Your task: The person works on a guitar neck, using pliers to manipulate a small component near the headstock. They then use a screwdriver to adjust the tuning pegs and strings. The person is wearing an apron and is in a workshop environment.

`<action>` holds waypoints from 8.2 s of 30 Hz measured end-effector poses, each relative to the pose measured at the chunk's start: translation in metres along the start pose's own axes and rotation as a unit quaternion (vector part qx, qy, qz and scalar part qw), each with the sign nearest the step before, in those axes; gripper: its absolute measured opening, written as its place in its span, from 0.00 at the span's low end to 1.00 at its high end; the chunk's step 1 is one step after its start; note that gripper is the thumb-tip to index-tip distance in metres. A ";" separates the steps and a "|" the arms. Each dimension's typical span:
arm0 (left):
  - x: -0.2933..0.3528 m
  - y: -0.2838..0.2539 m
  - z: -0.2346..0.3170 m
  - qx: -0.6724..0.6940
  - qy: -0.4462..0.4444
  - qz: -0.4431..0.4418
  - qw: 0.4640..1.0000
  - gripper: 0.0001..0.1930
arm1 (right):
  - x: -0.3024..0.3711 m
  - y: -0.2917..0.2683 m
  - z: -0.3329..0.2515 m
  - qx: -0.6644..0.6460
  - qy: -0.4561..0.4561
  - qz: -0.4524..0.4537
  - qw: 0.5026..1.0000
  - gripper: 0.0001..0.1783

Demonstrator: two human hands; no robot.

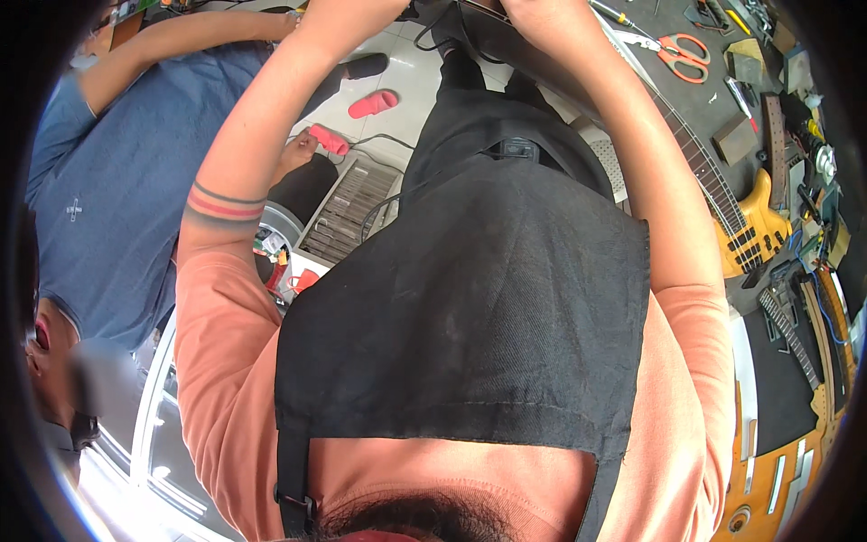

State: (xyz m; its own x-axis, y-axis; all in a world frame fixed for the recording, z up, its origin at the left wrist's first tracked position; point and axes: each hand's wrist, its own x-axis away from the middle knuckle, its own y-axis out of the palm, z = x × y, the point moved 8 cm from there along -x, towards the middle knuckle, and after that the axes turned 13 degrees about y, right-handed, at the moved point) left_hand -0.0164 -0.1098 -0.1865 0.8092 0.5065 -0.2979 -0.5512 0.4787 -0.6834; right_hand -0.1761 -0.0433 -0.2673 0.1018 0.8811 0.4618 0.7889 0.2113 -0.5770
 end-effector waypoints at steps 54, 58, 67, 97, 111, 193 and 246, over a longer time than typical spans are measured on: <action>0.033 0.006 0.024 -0.059 0.132 -0.100 0.984 0.06 | 0.009 0.000 -0.013 0.063 -0.017 -0.009 0.998 0.24; 0.036 0.007 0.043 -0.134 0.236 -0.107 0.957 0.07 | 0.006 0.003 -0.023 0.089 -0.018 0.037 0.995 0.26; 0.012 -0.003 0.004 -0.079 0.058 -0.014 0.995 0.06 | 0.006 0.010 -0.031 0.123 -0.039 0.076 0.989 0.27; -0.056 0.033 -0.055 -0.138 -0.148 -0.145 0.969 0.09 | 0.011 0.001 -0.018 0.105 -0.030 0.024 0.994 0.26; -0.004 0.008 -0.003 -0.063 0.002 -0.074 0.995 0.05 | 0.012 -0.001 -0.021 0.078 -0.033 0.011 0.996 0.25; 0.032 0.005 0.042 -0.154 0.298 -0.165 0.928 0.07 | 0.000 0.003 -0.023 0.104 -0.065 -0.019 0.992 0.26; 0.098 -0.064 -0.026 0.458 -0.255 0.225 0.821 0.11 | 0.177 -0.170 -0.137 0.291 -0.004 0.196 0.936 0.15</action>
State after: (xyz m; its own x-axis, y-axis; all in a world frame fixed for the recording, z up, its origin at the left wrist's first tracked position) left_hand 0.1030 -0.1094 -0.1891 0.4203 0.9024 0.0950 -0.8816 0.3814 0.2780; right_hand -0.2088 0.0191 0.0052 0.3086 0.9416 0.1345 0.2277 0.0641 -0.9716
